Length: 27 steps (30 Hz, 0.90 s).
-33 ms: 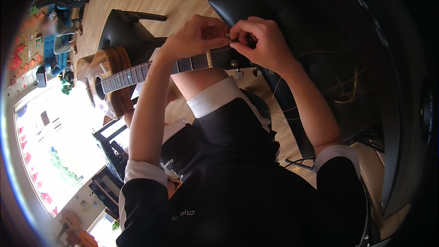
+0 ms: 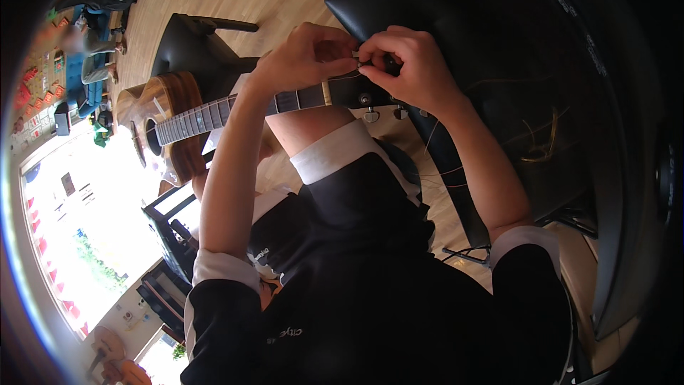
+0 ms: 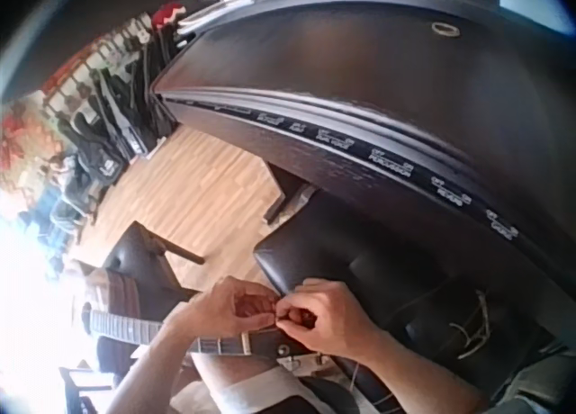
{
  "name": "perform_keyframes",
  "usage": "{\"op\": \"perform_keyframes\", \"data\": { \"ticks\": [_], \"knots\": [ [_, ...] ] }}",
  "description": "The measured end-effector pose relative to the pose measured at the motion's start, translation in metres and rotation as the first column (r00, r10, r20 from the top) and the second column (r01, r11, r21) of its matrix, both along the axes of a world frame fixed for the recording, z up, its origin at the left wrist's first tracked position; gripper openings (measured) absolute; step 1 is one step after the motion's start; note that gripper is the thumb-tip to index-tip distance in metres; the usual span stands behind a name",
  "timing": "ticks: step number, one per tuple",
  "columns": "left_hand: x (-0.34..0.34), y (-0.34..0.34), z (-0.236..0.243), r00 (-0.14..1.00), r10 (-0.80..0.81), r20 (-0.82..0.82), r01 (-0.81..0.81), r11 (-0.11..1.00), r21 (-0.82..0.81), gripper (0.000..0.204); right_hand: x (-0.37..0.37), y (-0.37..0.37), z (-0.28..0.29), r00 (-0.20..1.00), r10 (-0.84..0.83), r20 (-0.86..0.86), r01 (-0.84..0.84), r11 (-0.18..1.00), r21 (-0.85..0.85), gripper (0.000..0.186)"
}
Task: The person sits on the floor and strings an acoustic guitar. They thread a new string through the bridge, pull it taut, and wind it onto the tuning peg at the headstock. The person repeats this process for multiple strings, occasionally plucking them to check tension.
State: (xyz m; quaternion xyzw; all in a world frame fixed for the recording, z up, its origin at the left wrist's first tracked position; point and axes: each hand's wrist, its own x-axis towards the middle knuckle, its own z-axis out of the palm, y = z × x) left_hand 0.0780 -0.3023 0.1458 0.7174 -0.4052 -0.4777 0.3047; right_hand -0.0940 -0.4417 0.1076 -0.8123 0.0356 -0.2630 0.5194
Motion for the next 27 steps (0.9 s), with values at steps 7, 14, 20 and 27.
{"op": "perform_keyframes", "data": {
  "ticks": [7,14,20,27],
  "knots": [
    [-0.011,-0.005,0.007,0.983,-0.068,0.170,0.066,0.998,0.019,0.029,-0.005,-0.001,0.002,0.999,-0.039,-0.021,0.038,0.998,-0.047,0.015],
    [-0.016,-0.001,0.002,0.993,0.061,0.103,-0.056,0.997,-0.050,0.032,-0.004,0.000,0.004,0.999,-0.042,0.026,0.045,0.991,-0.129,0.015],
    [-0.012,0.001,0.000,0.999,0.038,-0.010,-0.039,0.993,-0.110,0.031,-0.004,0.002,0.007,0.998,-0.059,-0.013,0.057,0.988,-0.140,0.015],
    [-0.013,-0.002,0.007,0.999,0.040,-0.012,-0.040,0.998,-0.044,0.029,-0.004,0.000,0.005,0.999,-0.043,-0.025,0.040,0.992,-0.122,0.015]
  ]
}}
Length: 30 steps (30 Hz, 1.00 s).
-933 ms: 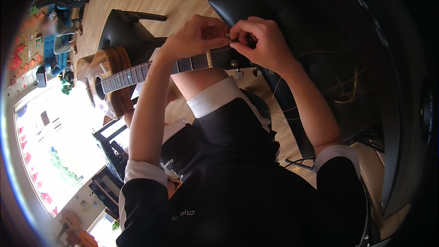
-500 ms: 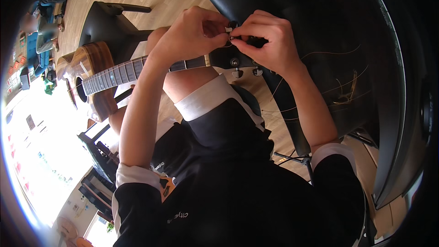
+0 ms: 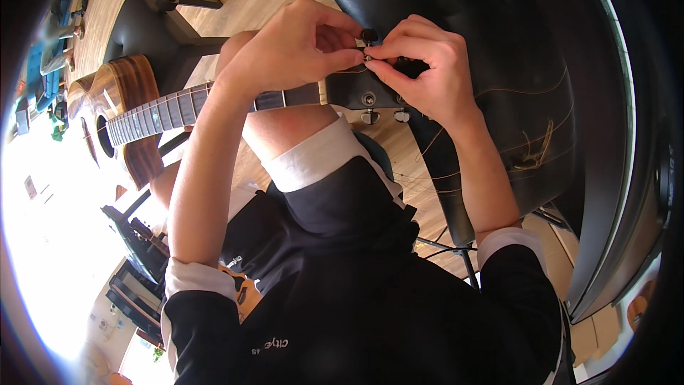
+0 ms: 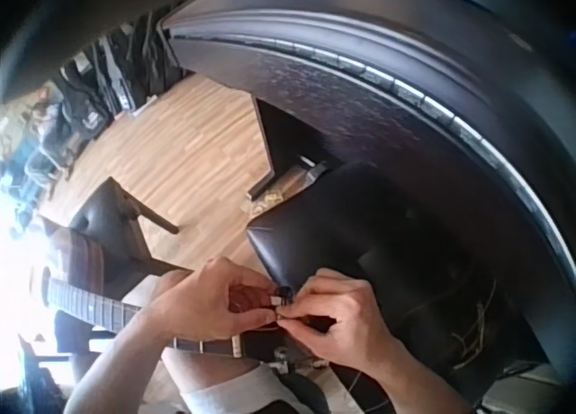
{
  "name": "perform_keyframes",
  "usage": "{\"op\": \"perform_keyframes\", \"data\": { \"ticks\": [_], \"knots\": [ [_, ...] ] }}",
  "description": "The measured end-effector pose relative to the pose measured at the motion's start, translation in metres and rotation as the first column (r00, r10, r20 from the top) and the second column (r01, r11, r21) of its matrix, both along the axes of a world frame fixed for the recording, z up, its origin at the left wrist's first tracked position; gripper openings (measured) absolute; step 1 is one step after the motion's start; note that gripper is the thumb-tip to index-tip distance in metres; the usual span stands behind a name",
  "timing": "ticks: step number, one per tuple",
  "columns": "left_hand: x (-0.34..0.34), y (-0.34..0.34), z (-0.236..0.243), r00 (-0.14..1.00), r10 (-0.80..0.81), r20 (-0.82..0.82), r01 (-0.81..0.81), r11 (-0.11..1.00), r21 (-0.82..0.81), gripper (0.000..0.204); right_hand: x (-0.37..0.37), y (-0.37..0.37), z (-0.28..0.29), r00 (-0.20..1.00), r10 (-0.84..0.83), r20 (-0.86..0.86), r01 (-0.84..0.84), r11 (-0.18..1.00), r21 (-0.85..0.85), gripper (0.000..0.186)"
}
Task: The person sits on the floor and strings an acoustic guitar. They thread a new string through the bridge, pull it taut, and wind it onto the tuning peg at the headstock. The person repeats this process for multiple strings, occasionally plucking them to check tension.
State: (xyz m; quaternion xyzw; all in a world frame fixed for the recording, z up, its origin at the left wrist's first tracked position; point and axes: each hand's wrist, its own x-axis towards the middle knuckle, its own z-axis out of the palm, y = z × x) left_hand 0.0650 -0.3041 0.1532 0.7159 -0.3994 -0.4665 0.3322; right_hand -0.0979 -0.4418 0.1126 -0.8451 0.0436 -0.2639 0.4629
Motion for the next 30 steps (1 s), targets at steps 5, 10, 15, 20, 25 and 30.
{"op": "perform_keyframes", "data": {
  "ticks": [5,10,15,20,25,30],
  "knots": [
    [-0.003,-0.001,0.003,1.000,0.005,0.002,-0.005,0.999,0.049,0.029,-0.001,0.001,0.000,1.000,0.016,-0.025,-0.016,1.000,0.022,0.012],
    [0.000,-0.004,0.002,1.000,0.011,0.003,-0.011,0.997,0.071,0.028,0.000,0.001,0.004,0.999,0.018,-0.043,-0.019,1.000,-0.014,0.011],
    [0.001,-0.008,0.006,1.000,0.009,0.028,-0.011,0.994,0.107,0.028,0.000,0.003,0.004,0.999,-0.005,-0.047,0.003,0.999,-0.048,0.013],
    [0.001,-0.009,0.005,0.999,0.020,0.027,-0.024,0.991,0.129,0.028,-0.001,0.002,0.005,0.999,-0.015,-0.031,0.014,1.000,-0.022,0.015],
    [0.002,-0.005,0.001,1.000,0.025,-0.004,-0.024,0.995,0.101,0.033,-0.001,0.003,0.002,0.999,-0.041,0.001,0.041,0.998,-0.045,0.017],
    [0.006,-0.003,-0.005,0.994,-0.054,-0.093,0.060,0.996,0.059,0.041,-0.001,0.004,0.001,0.999,-0.034,-0.009,0.034,0.998,-0.044,0.017]
  ]
}}
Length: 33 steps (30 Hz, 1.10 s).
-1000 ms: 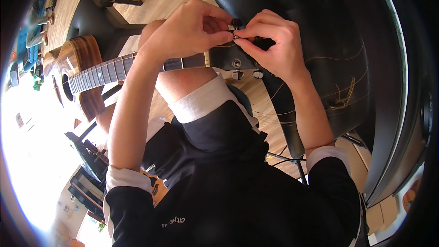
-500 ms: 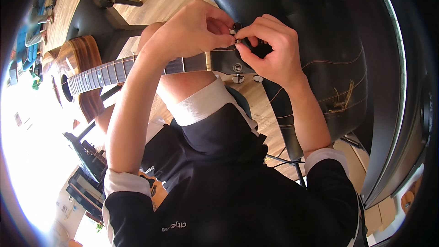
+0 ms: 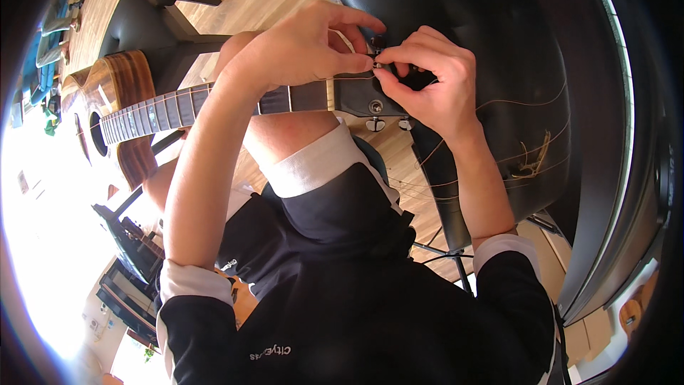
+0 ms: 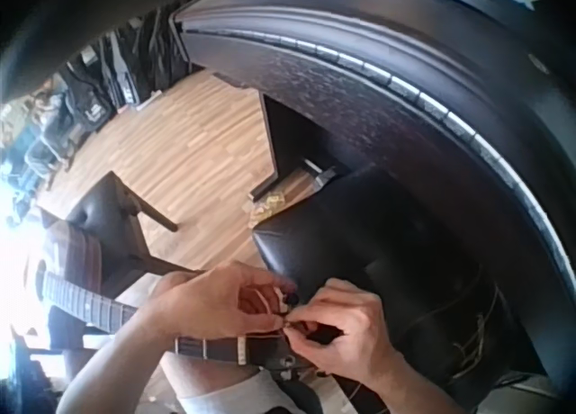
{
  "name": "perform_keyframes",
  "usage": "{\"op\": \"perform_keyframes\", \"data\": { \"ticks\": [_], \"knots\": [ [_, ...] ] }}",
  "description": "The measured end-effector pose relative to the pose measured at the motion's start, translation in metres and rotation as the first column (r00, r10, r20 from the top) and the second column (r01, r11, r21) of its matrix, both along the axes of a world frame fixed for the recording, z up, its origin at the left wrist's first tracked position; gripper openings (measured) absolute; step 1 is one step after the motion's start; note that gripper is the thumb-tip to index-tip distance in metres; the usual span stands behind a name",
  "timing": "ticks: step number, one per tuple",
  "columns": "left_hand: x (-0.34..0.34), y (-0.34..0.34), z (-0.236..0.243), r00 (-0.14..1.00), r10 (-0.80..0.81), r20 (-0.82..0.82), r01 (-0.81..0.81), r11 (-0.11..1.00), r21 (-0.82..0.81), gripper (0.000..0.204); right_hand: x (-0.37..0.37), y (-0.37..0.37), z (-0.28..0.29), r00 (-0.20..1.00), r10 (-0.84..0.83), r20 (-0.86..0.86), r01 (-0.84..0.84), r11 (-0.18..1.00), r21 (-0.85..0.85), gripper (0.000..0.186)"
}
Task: The person sits on the floor and strings an acoustic guitar. They thread a new string through the bridge, pull it taut, and wind it onto the tuning peg at the headstock. The person repeats this process for multiple strings, occasionally plucking them to check tension.
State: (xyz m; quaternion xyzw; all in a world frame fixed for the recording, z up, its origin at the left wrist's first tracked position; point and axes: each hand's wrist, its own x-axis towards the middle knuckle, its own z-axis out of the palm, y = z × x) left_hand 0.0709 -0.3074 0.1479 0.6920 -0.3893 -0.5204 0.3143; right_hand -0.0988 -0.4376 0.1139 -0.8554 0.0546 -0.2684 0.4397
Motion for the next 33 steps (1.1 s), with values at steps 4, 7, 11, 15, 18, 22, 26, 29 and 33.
{"op": "perform_keyframes", "data": {
  "ticks": [4,7,11,15,18,22,26,29,33],
  "knots": [
    [0.006,-0.003,0.000,0.997,-0.074,-0.010,0.074,0.997,-0.002,0.043,0.001,0.002,0.003,1.000,-0.017,-0.018,0.017,1.000,0.009,0.017],
    [0.011,0.000,-0.008,0.997,-0.061,-0.052,0.057,0.996,-0.062,0.042,0.000,0.004,0.004,0.998,-0.064,-0.020,0.062,0.995,-0.080,0.015],
    [0.010,0.003,-0.011,0.998,-0.058,0.012,0.058,0.997,-0.052,0.036,-0.002,0.016,0.011,0.989,-0.136,-0.064,0.123,0.976,-0.180,0.014],
    [0.009,0.007,0.010,0.992,-0.012,0.125,0.009,1.000,0.024,0.031,-0.001,0.021,0.014,0.984,-0.174,-0.031,0.164,0.966,-0.202,0.015],
    [-0.005,0.024,0.020,0.967,0.076,0.244,-0.075,0.997,-0.014,0.029,0.000,0.026,0.019,0.980,-0.190,-0.055,0.172,0.956,-0.237,0.017],
    [-0.018,0.027,0.025,0.941,0.172,0.290,-0.134,0.980,-0.148,0.026,0.002,0.031,0.027,0.969,-0.216,-0.117,0.177,0.945,-0.277,0.017],
    [-0.018,0.026,0.018,0.940,0.249,0.235,-0.197,0.955,-0.223,0.026,0.002,0.033,0.027,0.960,-0.206,-0.188,0.150,0.951,-0.271,0.016],
    [-0.018,0.030,0.015,0.949,0.262,0.176,-0.220,0.949,-0.224,0.027,0.005,0.033,0.030,0.955,-0.202,-0.218,0.147,0.959,-0.243,0.018],
    [-0.020,0.032,0.011,0.959,0.270,0.091,-0.249,0.949,-0.194,0.033,0.007,0.030,0.034,0.940,-0.163,-0.300,0.135,0.985,-0.111,0.018]
  ]
}}
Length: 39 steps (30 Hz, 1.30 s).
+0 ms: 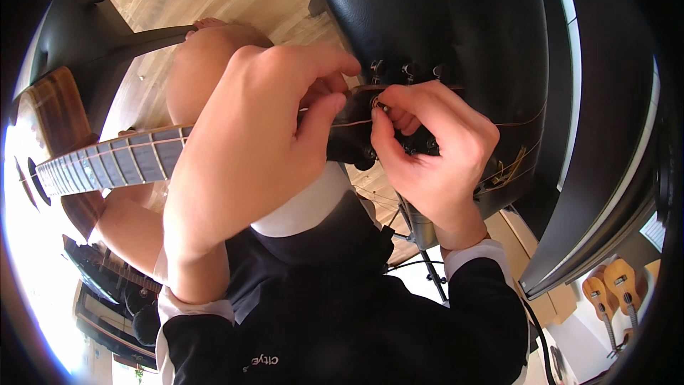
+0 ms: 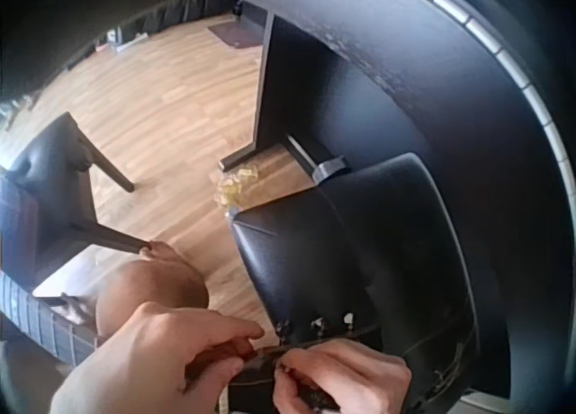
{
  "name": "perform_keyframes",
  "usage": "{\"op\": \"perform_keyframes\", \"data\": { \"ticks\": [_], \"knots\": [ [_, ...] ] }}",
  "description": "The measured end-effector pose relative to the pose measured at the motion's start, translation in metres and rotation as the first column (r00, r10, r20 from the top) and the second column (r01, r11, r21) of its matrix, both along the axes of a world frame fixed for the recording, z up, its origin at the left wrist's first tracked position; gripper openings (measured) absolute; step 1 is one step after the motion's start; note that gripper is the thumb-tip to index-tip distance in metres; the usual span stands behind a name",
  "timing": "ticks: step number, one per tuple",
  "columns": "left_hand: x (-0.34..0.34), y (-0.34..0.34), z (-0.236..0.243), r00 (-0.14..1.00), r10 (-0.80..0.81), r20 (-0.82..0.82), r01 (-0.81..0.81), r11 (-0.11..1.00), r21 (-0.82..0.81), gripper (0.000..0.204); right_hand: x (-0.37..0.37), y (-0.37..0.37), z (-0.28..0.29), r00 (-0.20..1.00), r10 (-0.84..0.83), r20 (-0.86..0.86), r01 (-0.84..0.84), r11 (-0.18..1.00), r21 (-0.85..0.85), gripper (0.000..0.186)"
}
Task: The person sits on the floor and strings an acoustic guitar. They thread a new string through the bridge, pull it taut, and wind it onto the tuning peg at the headstock. The person repeats this process for multiple strings, occasionally plucking them to check tension.
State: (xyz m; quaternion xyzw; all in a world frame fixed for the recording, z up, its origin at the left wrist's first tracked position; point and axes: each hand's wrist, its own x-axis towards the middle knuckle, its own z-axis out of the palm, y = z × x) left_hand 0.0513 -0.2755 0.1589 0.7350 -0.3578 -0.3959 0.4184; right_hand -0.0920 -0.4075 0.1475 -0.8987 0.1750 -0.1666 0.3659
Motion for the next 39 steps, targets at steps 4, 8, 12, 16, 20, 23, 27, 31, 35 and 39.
{"op": "perform_keyframes", "data": {
  "ticks": [4,8,12,16,20,23,27,31,35,39],
  "knots": [
    [0.001,0.001,-0.001,0.999,0.016,-0.052,-0.016,1.000,0.000,0.036,0.000,-0.003,0.001,0.999,0.014,-0.032,-0.016,0.997,-0.071,0.021],
    [0.000,0.000,-0.001,0.995,0.069,-0.068,-0.069,0.998,-0.004,0.038,0.000,-0.019,-0.003,0.992,0.116,-0.043,-0.122,0.976,-0.179,0.025],
    [0.003,-0.003,-0.002,0.998,0.048,-0.030,-0.048,0.999,-0.014,0.038,0.003,-0.026,-0.006,0.990,0.134,-0.054,-0.139,0.983,-0.118,0.026],
    [0.005,-0.003,0.000,0.996,0.066,-0.052,-0.066,0.998,0.002,0.038,0.002,-0.026,-0.010,0.993,0.102,-0.061,-0.104,0.994,-0.039,0.028],
    [0.005,-0.002,0.006,0.995,0.087,-0.051,-0.086,0.996,0.026,0.038,0.003,-0.024,-0.008,0.992,0.122,-0.029,-0.123,0.992,-0.022,0.027],
    [0.007,-0.003,0.002,0.995,0.082,-0.063,-0.081,0.996,0.024,0.037,0.004,-0.026,-0.014,0.992,0.124,-0.014,-0.124,0.992,-0.007,0.026],
    [0.004,-0.005,-0.006,1.000,0.015,0.021,-0.015,1.000,-0.007,0.035,-0.002,-0.029,-0.020,0.992,0.129,0.018,-0.129,0.991,0.045,0.023],
    [0.018,-0.011,-0.003,0.964,-0.205,0.168,0.193,0.978,0.083,0.030,0.001,-0.029,-0.024,0.988,0.121,0.096,-0.127,0.990,0.066,0.021],
    [0.037,-0.035,-0.006,0.921,-0.391,0.002,0.384,0.905,0.186,0.028,0.001,-0.025,-0.025,0.981,0.101,0.165,-0.113,0.991,0.066,0.019],
    [0.043,-0.061,-0.014,0.868,-0.471,-0.158,0.497,0.835,0.237,0.025,0.000,-0.024,-0.026,0.977,0.068,0.201,-0.086,0.993,0.085,0.016]
  ]
}}
